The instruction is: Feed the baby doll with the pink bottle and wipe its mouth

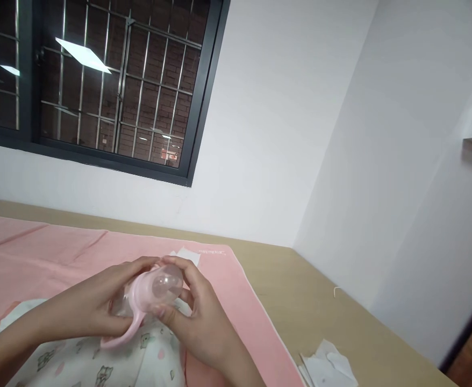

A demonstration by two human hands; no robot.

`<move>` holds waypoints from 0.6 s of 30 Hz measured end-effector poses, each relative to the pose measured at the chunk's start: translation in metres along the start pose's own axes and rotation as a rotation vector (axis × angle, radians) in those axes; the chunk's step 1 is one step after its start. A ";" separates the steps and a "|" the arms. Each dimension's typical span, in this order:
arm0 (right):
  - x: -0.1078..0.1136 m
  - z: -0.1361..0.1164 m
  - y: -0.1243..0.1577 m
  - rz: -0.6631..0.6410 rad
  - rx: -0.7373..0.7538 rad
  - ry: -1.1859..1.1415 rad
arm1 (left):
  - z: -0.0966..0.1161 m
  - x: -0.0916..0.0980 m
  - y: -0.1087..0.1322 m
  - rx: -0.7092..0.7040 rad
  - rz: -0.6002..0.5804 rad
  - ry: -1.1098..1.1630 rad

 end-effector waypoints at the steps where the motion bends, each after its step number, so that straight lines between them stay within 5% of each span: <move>1: 0.000 0.000 0.000 0.016 -0.005 0.048 | -0.001 0.000 0.000 0.010 0.020 -0.049; 9: 0.001 0.008 -0.004 0.109 -0.093 0.220 | -0.002 0.004 -0.001 -0.003 0.014 -0.209; 18: -0.001 0.010 -0.007 0.125 -0.138 0.136 | -0.005 0.006 -0.002 -0.043 -0.032 -0.216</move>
Point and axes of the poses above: each hand's wrist, its own y-axis away from the middle knuckle, its own x-axis out of the back of the hand, z = x × y, the point moved 1 cm from there along -y, towards the middle knuckle, and after that the axes turned 3 degrees about -z, right-handed, at the moved point
